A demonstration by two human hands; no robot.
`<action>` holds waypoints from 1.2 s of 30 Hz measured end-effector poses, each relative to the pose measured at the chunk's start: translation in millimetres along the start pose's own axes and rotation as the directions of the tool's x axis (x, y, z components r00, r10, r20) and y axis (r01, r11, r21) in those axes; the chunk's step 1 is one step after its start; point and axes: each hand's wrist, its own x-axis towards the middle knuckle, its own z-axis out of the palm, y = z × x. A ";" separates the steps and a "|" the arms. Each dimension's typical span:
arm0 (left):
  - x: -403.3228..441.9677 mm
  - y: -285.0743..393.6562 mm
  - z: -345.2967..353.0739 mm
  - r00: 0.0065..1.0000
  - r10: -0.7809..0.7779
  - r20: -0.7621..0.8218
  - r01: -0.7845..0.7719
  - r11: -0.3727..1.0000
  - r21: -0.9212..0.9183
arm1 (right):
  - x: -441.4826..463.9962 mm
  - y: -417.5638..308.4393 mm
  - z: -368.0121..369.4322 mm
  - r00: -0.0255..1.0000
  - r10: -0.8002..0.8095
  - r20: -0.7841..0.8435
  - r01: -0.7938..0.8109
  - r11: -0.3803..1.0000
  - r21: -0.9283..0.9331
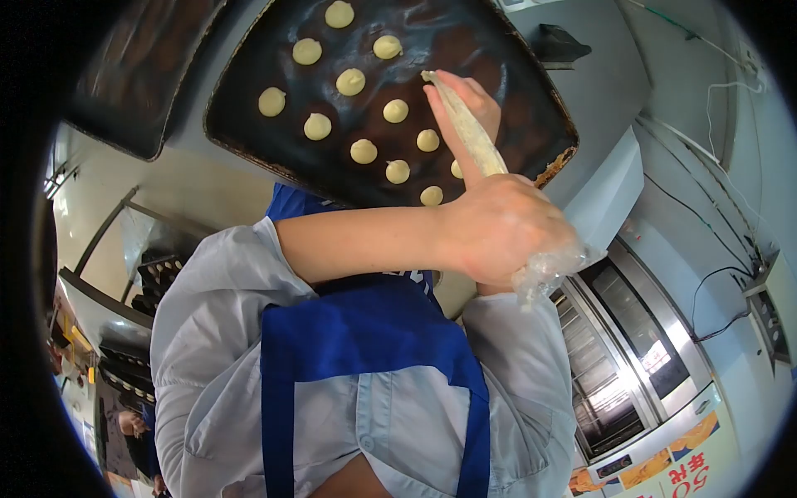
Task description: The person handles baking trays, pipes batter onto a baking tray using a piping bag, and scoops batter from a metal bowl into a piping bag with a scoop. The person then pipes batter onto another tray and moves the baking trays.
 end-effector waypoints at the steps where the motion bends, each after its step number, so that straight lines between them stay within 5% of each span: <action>1: -0.5 0.0 3.2 1.000 0.012 0.013 -0.012 1.000 0.004 | -2.6 0.0 -0.9 1.000 -0.011 0.000 0.011 1.000 0.021; 9: -5.7 10.9 13.9 0.993 0.073 0.095 -0.078 0.995 0.054 | -9.3 -5.0 -5.2 0.989 0.073 -0.129 -0.054 0.988 0.142; 15: -2.5 33.3 11.6 0.909 0.123 0.399 -0.228 0.946 0.230 | -13.8 -12.2 -17.1 0.957 0.137 -0.256 -0.064 0.959 0.275; 18: -7.3 44.1 2.9 0.957 0.095 0.274 -0.159 0.962 0.221 | -18.2 -27.8 -22.7 0.921 0.217 -0.323 -0.124 0.951 0.284; 23: -11.4 52.9 -18.8 0.855 0.210 0.474 -0.326 0.928 0.179 | -38.9 -60.1 -34.5 0.886 0.233 -0.402 -0.165 0.967 0.197; 25: -9.5 58.2 -32.4 0.779 0.285 0.558 -0.463 0.862 0.207 | -53.2 -81.7 -41.6 0.854 0.388 -0.345 -0.305 0.913 0.271; 29: -10.0 70.0 -49.9 0.667 0.423 0.614 -0.526 0.851 -0.014 | -106.1 -120.9 -40.3 0.706 0.518 -0.483 -0.278 0.830 0.484; 31: -12.0 77.1 -49.8 0.641 0.490 0.591 -0.565 0.822 -0.069 | -157.8 -129.2 -39.0 0.753 0.346 -0.560 -0.370 0.926 0.074; 33: -15.3 79.4 -43.4 0.592 0.531 0.606 -0.568 0.809 -0.153 | -212.0 -146.5 -38.5 0.817 0.239 -0.525 -0.458 0.822 -0.339; 34: -18.4 84.0 -40.7 0.549 0.554 0.626 -0.581 0.791 -0.191 | -232.3 -171.2 -50.9 0.609 0.638 -0.470 -0.582 0.763 0.282; 35: -18.9 89.4 -35.6 0.508 0.579 0.637 -0.597 0.770 -0.224 | -251.7 -196.3 -65.2 0.429 0.880 -0.202 -0.462 0.406 0.789; 36: -22.1 96.8 -30.4 0.466 0.583 0.665 -0.597 0.762 -0.249 | -281.1 -212.9 -63.2 0.372 0.866 -0.334 -0.244 0.438 0.865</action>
